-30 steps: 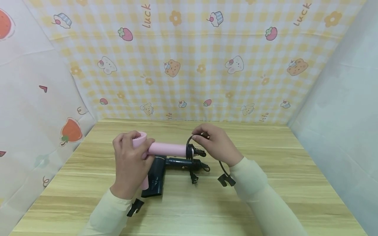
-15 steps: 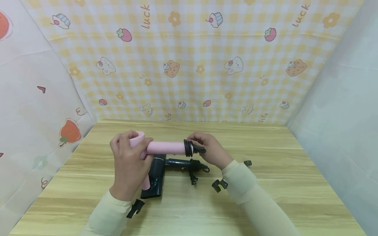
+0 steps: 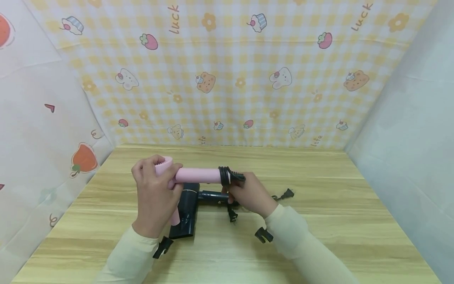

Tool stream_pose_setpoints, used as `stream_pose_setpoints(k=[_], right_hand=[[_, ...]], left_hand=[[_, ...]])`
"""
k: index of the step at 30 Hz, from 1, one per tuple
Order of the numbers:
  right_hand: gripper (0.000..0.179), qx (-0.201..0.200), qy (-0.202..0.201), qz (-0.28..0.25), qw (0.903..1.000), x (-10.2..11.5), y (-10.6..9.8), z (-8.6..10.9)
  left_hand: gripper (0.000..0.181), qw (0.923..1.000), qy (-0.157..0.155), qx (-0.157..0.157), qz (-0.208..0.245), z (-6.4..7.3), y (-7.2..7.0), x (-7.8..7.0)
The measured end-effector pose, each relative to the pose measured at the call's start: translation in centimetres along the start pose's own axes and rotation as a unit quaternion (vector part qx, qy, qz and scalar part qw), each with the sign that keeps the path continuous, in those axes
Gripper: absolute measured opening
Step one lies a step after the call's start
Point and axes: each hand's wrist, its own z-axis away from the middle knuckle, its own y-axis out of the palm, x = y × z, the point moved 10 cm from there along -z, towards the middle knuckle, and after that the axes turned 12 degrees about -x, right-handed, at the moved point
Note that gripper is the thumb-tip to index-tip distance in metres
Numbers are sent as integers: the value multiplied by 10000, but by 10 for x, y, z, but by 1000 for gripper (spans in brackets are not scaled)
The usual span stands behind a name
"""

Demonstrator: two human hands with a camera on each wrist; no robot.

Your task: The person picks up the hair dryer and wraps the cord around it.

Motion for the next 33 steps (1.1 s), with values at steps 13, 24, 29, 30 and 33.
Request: stream_pose_setpoints(k=[13, 24, 29, 30, 33], right_hand=[[15, -49, -1022, 958, 9901, 23, -9, 22], [18, -173, -1508, 1111, 9822, 39, -12, 32], [18, -446, -1893, 1193, 9736, 52, -18, 36], [18, -508, -1945, 1227, 9719, 54, -20, 36], [17, -642, -2021, 1353, 9678, 60, -22, 36]], left_hand=[[29, 9999, -86, -104, -24, 1, 4, 5], [28, 9997, -118, 80, -183, 4, 8, 7], [29, 9996, -93, 112, -258, 5, 8, 8], [29, 9996, -89, 109, -260, 5, 8, 8], [29, 9996, -72, 71, -266, 5, 8, 8]])
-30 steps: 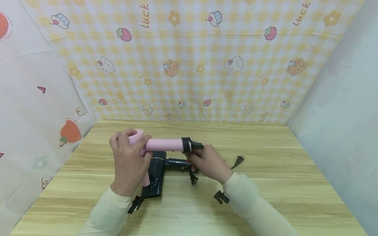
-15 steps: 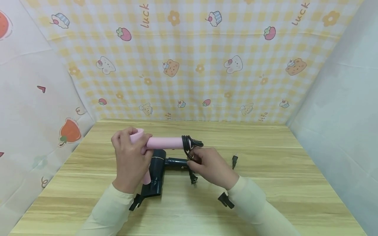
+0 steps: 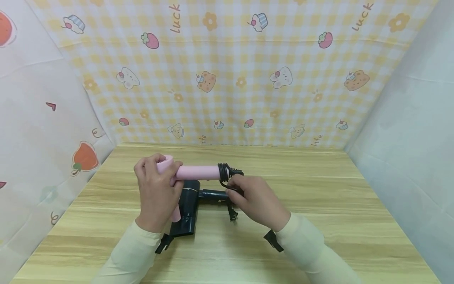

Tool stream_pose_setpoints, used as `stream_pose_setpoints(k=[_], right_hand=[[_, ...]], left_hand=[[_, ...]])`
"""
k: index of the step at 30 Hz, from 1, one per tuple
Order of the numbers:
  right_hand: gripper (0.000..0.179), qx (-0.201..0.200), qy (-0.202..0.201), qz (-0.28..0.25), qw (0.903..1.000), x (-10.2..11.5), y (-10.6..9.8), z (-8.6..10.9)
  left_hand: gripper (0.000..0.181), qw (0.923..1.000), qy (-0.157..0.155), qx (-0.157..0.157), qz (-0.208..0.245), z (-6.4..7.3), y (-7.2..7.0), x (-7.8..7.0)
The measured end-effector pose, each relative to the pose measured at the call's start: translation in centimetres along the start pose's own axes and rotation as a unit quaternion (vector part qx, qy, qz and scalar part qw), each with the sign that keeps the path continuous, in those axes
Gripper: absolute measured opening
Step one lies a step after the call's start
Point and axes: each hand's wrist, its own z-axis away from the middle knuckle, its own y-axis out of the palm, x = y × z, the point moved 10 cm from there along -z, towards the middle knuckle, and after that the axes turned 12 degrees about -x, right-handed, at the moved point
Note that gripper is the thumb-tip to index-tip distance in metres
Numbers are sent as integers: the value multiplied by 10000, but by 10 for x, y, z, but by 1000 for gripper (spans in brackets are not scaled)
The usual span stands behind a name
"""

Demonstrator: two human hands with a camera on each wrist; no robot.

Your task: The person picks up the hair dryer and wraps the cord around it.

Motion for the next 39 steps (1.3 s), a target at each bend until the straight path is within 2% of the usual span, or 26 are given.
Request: stream_pose_setpoints(k=[5, 10, 17, 23, 32, 39], right_hand=[[19, -140, -52, 181, 9997, 4, -6, -2], [11, -207, -152, 207, 9995, 7, -10, -3], [5, -339, -470, 381, 9976, 11, -17, -10], [14, -563, -666, 473, 9951, 16, -23, -20], [14, -691, -1066, 541, 9904, 20, -25, -29], [17, -637, -1080, 409, 9913, 18, -26, -36]], left_hand=[[29, 10000, 91, -36, 4, 0, 1, -4], [31, 9999, 118, -28, 6, 2, 3, -6], [35, 9998, 204, 11, -48, 7, 5, -8], [35, 9996, 281, -53, -81, 5, 3, -9], [34, 9995, 275, -67, -142, 7, 3, -7], [33, 9993, 335, -142, -11, 8, 1, -10]])
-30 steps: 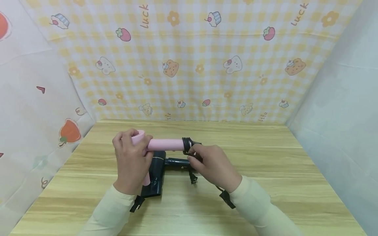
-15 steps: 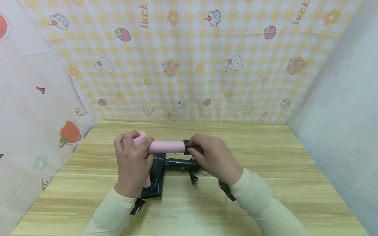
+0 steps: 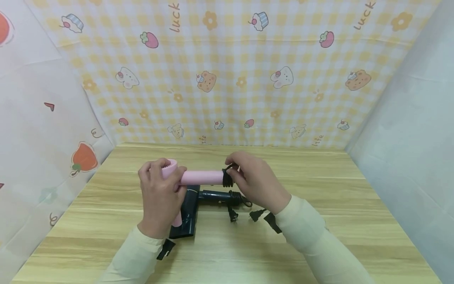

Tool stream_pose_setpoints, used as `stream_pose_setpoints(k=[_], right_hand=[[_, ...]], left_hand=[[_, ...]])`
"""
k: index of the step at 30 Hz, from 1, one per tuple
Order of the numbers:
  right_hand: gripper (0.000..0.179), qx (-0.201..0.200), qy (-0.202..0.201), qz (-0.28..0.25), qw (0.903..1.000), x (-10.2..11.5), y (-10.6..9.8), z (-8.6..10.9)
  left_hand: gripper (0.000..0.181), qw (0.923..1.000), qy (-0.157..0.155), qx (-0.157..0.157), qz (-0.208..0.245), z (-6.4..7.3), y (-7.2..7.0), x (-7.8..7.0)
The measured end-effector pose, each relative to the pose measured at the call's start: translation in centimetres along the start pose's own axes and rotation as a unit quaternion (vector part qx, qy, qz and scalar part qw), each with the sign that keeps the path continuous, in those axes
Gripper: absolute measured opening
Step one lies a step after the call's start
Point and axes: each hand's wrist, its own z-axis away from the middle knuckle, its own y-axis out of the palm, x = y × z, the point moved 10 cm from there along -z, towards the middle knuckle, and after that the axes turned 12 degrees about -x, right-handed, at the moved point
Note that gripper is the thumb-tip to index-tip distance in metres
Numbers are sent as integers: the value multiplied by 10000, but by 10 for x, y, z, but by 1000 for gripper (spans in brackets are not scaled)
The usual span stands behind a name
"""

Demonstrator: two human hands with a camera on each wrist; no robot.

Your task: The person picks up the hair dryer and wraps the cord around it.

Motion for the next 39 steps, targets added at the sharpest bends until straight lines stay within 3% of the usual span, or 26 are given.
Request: stream_pose_setpoints(k=[9, 15, 25, 32, 39], right_hand=[[10, 311, 720, -219, 9967, -21, 3, -4], [6, 501, 1153, -447, 9911, -41, 9, -4], [13, 941, 2088, -1215, 9658, -76, 30, 6], [19, 998, 2092, -1564, 9601, -81, 44, 14], [32, 950, 1753, -1196, 9726, -74, 53, 25]], left_hand=[[27, 9999, 67, 123, 63, 1, -1, -1], [25, 9997, 190, 31, 145, 0, -5, -4], [26, 9995, 52, 114, 277, -2, -6, -5], [25, 9992, -99, 171, 360, -2, -5, -1], [24, 9993, -139, 120, 331, -5, -7, 0]])
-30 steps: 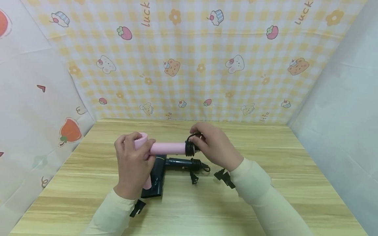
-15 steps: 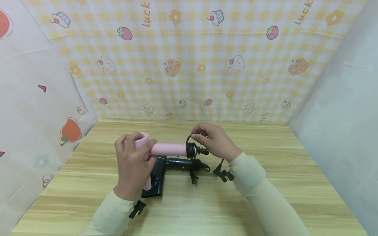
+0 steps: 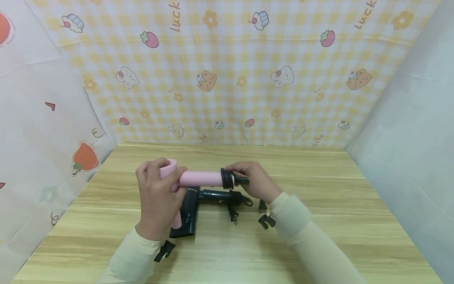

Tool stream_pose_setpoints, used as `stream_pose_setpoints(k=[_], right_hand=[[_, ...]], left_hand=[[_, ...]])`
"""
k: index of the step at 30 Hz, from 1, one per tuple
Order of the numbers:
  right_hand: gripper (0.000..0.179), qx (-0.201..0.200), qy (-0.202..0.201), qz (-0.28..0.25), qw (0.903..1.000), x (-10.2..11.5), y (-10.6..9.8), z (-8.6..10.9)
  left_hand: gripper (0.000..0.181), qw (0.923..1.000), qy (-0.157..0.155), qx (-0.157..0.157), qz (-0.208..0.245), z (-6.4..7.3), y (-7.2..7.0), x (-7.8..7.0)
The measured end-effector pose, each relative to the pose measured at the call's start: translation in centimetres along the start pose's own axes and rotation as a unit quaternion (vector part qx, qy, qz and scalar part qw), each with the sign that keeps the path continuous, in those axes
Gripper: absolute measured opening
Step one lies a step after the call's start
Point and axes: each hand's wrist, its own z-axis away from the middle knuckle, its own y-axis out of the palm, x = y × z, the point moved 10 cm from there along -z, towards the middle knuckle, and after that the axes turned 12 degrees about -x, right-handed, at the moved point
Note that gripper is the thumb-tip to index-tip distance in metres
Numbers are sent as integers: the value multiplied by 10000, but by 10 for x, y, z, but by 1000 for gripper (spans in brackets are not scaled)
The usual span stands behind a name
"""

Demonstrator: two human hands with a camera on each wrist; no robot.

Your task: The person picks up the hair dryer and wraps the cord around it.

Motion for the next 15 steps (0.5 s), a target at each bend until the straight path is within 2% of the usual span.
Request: stream_pose_setpoints(k=[4, 9, 12, 15], right_hand=[[35, 42, 71, 48, 10000, 1, 6, 6], [18, 88, 448, 18, 9990, -1, 12, 15], [12, 149, 434, -13, 9989, 1, 17, 20], [16, 227, 231, 107, 9994, 6, 21, 25]], left_hand=[[24, 10000, -29, -81, -40, -2, -1, 1], [24, 9999, -79, -139, 3, -4, -1, 3], [25, 9997, -124, -218, 11, -7, -1, 6], [27, 9995, -132, -280, -17, -8, -2, 7]])
